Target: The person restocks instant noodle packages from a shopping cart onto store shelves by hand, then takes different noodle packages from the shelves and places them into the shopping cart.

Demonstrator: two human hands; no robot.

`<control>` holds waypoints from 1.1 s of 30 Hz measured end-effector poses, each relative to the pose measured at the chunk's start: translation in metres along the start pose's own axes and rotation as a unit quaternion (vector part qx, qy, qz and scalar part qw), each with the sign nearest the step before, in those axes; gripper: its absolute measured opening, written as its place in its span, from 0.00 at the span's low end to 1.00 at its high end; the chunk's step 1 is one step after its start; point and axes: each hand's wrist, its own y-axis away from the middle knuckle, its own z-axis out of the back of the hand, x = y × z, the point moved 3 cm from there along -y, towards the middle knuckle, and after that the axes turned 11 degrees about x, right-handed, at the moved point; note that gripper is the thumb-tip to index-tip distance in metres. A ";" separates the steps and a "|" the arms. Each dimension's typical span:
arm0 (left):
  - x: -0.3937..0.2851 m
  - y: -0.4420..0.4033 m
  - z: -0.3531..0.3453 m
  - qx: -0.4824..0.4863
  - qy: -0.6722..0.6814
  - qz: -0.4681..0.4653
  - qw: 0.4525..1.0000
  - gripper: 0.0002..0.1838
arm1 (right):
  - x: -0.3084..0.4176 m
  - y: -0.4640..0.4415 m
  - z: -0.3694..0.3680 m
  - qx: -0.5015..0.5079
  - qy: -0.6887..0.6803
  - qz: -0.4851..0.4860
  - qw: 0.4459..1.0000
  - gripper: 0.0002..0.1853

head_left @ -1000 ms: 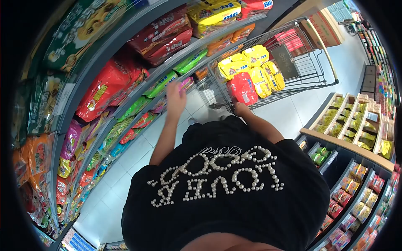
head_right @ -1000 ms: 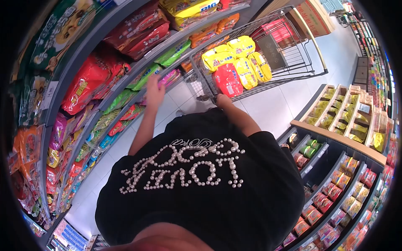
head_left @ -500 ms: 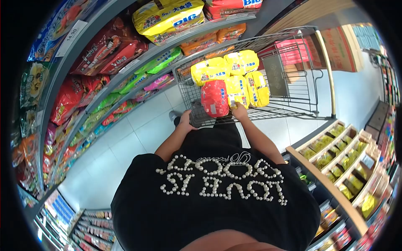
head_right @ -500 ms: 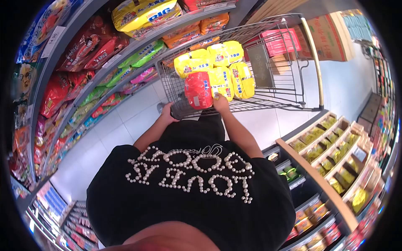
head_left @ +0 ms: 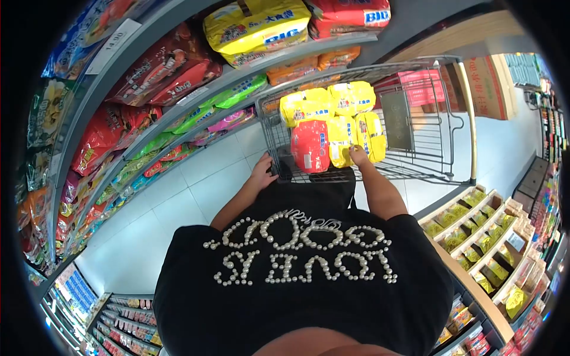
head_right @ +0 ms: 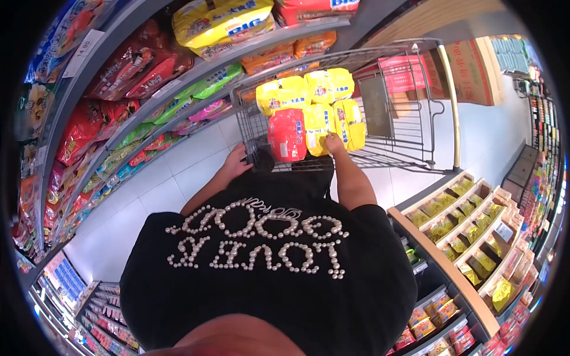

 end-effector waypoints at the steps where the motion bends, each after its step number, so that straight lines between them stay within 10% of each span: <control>1: 0.001 -0.007 0.011 0.037 -0.008 -0.015 0.999 0.27 | 0.008 0.003 0.000 -0.019 0.017 -0.014 1.000 0.27; 3: 0.005 -0.019 0.028 0.108 -0.023 -0.062 0.992 0.22 | 0.001 -0.013 -0.009 0.045 0.046 0.049 0.997 0.18; 5: 0.008 -0.025 0.028 0.081 -0.014 -0.073 0.994 0.22 | -0.036 -0.066 -0.033 0.046 0.449 0.315 0.835 0.17; 7: 0.002 -0.002 0.009 0.030 -0.057 -0.062 0.996 0.24 | -0.001 -0.059 -0.030 0.202 0.538 0.160 0.803 0.22; 8: 0.004 -0.001 0.005 0.038 -0.081 -0.094 0.991 0.26 | -0.038 -0.093 -0.044 0.118 0.506 0.230 0.823 0.22; 10: 0.035 -0.041 0.042 0.026 -0.181 -0.142 0.973 0.34 | -0.076 -0.141 -0.059 0.092 0.020 0.064 0.994 0.22; 13: 0.068 -0.062 0.066 -0.084 -0.414 -0.193 0.886 0.39 | -0.042 -0.120 -0.057 0.113 -0.217 -0.030 0.969 0.23; 17: 0.066 -0.011 -0.002 -0.216 -0.403 -0.179 0.871 0.41 | 0.016 -0.075 -0.018 0.145 0.105 -0.090 0.980 0.28; 21: 0.070 -0.014 -0.014 -0.274 -0.330 -0.174 0.886 0.40 | 0.023 -0.079 -0.009 0.278 0.130 0.013 0.952 0.28; 33: 0.049 -0.006 0.001 -0.210 -0.387 -0.184 0.879 0.38 | 0.048 0.026 0.040 0.120 0.159 0.166 0.966 0.18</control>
